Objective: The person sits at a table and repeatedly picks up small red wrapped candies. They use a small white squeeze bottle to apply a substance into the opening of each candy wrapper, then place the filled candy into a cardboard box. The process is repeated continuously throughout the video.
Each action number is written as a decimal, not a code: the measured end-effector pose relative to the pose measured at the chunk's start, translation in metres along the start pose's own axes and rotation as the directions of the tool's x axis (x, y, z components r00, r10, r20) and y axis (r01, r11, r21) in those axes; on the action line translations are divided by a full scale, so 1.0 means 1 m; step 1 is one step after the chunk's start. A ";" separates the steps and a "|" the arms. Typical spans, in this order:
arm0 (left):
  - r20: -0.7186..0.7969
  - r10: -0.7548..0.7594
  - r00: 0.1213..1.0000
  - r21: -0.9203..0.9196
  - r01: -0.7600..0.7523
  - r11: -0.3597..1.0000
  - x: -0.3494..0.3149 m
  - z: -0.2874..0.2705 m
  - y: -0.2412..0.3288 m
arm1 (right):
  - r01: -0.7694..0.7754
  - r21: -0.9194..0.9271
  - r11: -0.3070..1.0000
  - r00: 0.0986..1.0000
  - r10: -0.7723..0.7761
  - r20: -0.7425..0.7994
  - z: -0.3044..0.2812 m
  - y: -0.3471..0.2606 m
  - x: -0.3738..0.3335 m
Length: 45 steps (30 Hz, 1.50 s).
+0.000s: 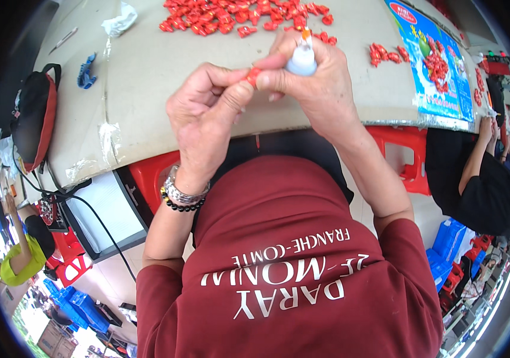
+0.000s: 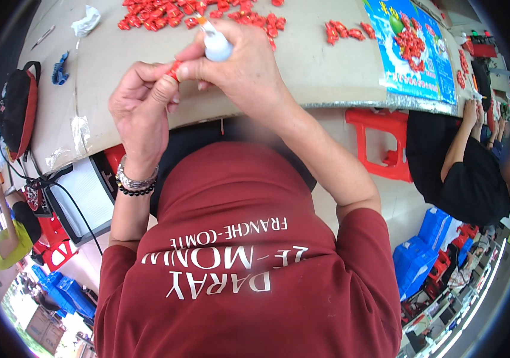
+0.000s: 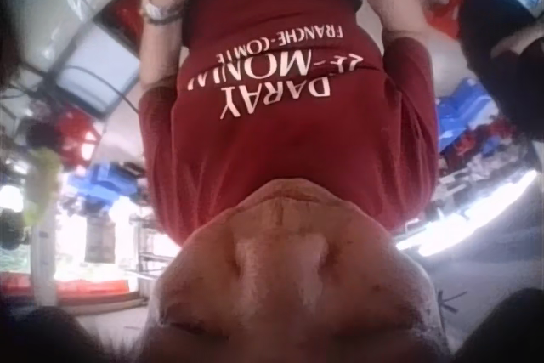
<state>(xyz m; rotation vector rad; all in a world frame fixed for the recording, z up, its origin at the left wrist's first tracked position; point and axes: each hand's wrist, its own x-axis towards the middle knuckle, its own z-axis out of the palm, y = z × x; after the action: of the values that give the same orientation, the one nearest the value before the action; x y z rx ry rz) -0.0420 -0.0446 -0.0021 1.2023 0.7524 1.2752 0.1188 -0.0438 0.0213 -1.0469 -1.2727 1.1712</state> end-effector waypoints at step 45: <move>-0.026 -0.490 0.872 -0.374 0.445 0.813 -0.005 0.002 0.010 | -0.014 -0.157 0.987 1.000 0.013 -0.010 0.004 0.018 -0.002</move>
<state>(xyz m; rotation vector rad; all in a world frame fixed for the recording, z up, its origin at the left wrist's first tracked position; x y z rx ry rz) -0.0445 -0.0511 0.0067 0.5911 0.8029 1.0139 0.1145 -0.0436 0.0032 -1.1763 -1.3706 1.0888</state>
